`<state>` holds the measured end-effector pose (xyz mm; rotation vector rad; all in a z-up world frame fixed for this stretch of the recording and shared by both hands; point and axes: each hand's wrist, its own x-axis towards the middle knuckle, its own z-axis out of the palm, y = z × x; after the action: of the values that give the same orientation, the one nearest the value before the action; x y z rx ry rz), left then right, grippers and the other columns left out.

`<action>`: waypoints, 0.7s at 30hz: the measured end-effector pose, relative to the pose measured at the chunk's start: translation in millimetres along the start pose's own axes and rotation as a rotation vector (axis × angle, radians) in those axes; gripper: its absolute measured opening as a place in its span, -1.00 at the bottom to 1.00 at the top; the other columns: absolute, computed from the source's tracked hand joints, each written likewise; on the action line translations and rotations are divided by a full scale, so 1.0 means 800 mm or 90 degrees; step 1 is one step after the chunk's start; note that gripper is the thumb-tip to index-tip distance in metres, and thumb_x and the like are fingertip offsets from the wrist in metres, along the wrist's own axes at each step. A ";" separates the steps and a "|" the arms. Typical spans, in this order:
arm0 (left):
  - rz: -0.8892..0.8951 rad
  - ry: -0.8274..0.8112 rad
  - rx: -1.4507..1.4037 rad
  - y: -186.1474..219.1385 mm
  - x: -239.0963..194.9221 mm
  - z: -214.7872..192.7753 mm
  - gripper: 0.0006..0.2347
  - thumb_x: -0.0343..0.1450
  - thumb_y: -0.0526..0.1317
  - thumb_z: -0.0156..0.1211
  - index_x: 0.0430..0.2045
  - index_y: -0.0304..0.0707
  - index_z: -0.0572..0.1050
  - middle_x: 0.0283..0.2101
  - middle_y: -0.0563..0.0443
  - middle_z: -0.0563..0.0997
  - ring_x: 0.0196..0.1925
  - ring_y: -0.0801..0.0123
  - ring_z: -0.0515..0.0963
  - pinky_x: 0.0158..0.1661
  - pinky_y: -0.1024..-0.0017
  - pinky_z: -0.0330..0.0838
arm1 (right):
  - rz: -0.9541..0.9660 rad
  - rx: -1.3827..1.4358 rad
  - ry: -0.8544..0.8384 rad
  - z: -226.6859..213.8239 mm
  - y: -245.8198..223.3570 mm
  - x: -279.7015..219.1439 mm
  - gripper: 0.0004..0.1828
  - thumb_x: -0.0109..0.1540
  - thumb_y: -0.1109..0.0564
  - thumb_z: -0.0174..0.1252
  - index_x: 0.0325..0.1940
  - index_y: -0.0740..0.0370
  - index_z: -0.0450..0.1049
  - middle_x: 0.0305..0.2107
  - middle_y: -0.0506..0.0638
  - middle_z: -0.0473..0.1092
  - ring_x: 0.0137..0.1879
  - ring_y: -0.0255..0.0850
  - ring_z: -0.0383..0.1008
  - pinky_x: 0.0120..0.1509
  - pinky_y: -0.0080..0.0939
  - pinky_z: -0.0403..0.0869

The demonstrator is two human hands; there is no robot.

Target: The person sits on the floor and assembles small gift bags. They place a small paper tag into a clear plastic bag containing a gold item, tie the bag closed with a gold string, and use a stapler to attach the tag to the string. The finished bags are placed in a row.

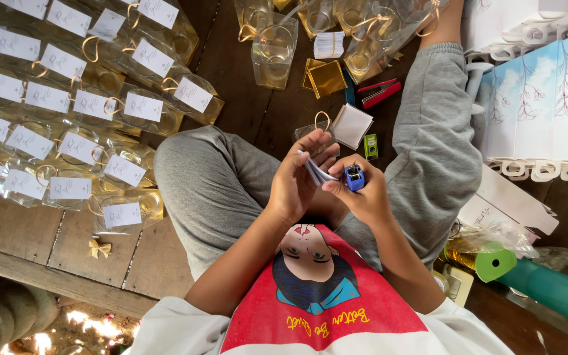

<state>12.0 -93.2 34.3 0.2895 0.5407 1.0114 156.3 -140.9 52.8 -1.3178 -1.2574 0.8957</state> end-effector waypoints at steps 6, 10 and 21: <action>0.018 -0.050 -0.047 0.009 -0.003 0.015 -0.36 0.36 -0.19 -0.23 0.45 -0.36 0.13 0.46 -0.37 0.24 0.47 -0.18 0.26 0.37 0.14 0.22 | 0.009 -0.037 0.114 -0.006 -0.004 -0.003 -0.82 0.15 0.26 0.41 -0.25 0.33 0.54 -0.51 0.08 0.49 -0.36 -0.27 0.50 -0.27 -0.29 0.44; 0.016 -0.029 -0.032 -0.010 0.004 -0.001 -0.40 0.42 -0.27 -0.29 0.46 -0.42 0.07 0.45 -0.46 0.23 0.43 -0.22 0.31 0.25 0.18 0.39 | 0.021 -0.047 0.174 0.003 -0.001 -0.006 -0.82 0.15 0.28 0.41 -0.23 0.31 0.55 -0.48 0.08 0.50 -0.31 -0.29 0.49 -0.21 -0.26 0.45; 0.101 0.073 0.099 -0.030 -0.004 0.009 -0.61 0.58 -0.33 -0.09 0.34 -0.45 0.26 0.28 -0.42 0.46 0.25 -0.12 0.53 0.08 0.05 0.55 | -0.374 -0.411 0.250 0.021 -0.016 -0.005 -0.87 0.15 0.28 0.41 -0.33 0.18 0.56 -0.47 -0.07 0.51 -0.39 -0.10 0.52 -0.21 -0.12 0.45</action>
<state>32.0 -108.3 30.2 0.4189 0.7104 1.1459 136.8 -143.3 62.0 -1.3902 -1.5451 -0.2022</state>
